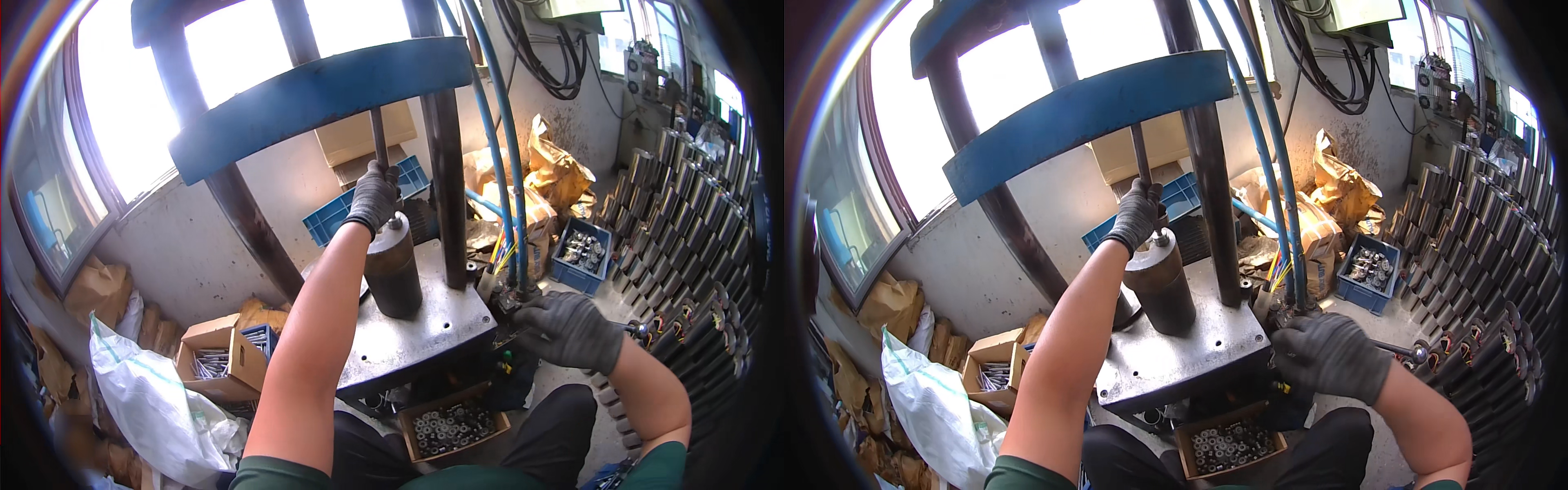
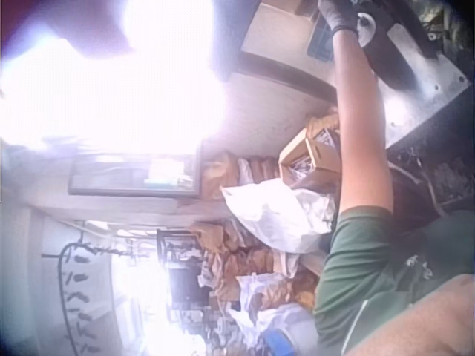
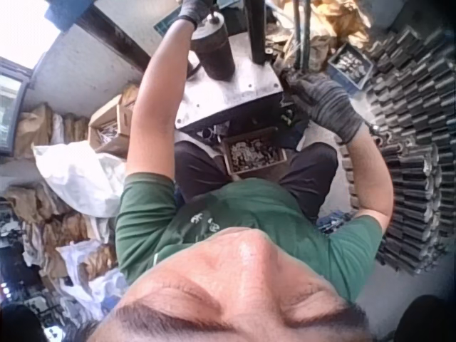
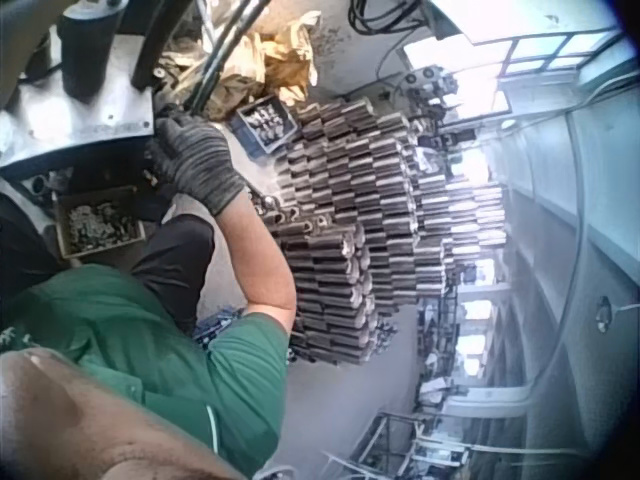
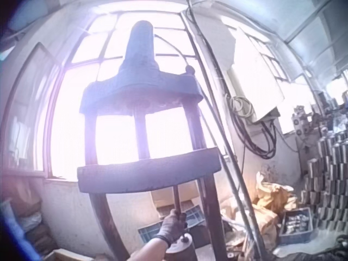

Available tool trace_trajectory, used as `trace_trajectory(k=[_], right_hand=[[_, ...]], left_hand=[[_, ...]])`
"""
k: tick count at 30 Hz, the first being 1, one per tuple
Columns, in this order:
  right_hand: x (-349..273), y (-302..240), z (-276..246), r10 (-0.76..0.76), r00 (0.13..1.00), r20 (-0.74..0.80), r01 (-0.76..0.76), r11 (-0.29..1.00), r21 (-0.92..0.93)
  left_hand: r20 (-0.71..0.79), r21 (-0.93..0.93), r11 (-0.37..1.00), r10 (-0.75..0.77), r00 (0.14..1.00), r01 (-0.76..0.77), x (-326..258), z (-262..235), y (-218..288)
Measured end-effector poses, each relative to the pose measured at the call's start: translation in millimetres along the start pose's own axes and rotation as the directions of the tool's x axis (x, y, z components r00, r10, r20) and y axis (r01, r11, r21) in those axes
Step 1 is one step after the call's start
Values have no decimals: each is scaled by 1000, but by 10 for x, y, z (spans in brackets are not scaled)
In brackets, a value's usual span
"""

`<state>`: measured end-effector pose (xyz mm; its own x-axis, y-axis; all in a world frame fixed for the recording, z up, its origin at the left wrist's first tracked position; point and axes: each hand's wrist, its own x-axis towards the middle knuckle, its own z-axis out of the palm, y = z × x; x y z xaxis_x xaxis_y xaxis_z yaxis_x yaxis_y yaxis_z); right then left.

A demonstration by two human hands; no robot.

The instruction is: Operating a mechanical press to assemble metal components and cleaning parts with a cloth.

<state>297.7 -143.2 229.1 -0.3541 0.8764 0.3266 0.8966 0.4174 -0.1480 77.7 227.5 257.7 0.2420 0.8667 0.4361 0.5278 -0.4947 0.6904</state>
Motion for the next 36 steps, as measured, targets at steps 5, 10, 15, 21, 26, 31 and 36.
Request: trace_trajectory(k=[5, 10, 15, 21, 26, 31, 36], right_hand=[[-710, 483, -495, 349, 880, 322, -264, 923, -280], [-976, 786, -387, 400, 759, 513, -372, 914, -162], [-991, 773, -445, 472, 639, 608, -504, 853, -133], [-1150, 680, -352, 479, 672, 565, -598, 801, 32], [-1598, 660, 66, 339, 698, 631, -425, 905, -16], [-2011, 812, 348, 282, 754, 593, -355, 935, 7], [-1665, 641, 88, 341, 837, 428, -425, 897, 118]], left_hand=[[2, -193, 981, 1, 1000, 0, -113, 44, 158], [2, -267, 964, -3, 1000, 4, -33, 50, 11], [-14, -210, 977, -32, 999, 29, -87, 64, 140], [-13, -225, 973, -44, 999, 40, -159, 12, 208], [-36, -206, 979, -20, 999, 12, -138, 33, 205], [-39, -153, 988, -11, 999, 5, -94, 49, 176], [-39, -206, 979, -17, 999, 8, -70, 65, 81]])
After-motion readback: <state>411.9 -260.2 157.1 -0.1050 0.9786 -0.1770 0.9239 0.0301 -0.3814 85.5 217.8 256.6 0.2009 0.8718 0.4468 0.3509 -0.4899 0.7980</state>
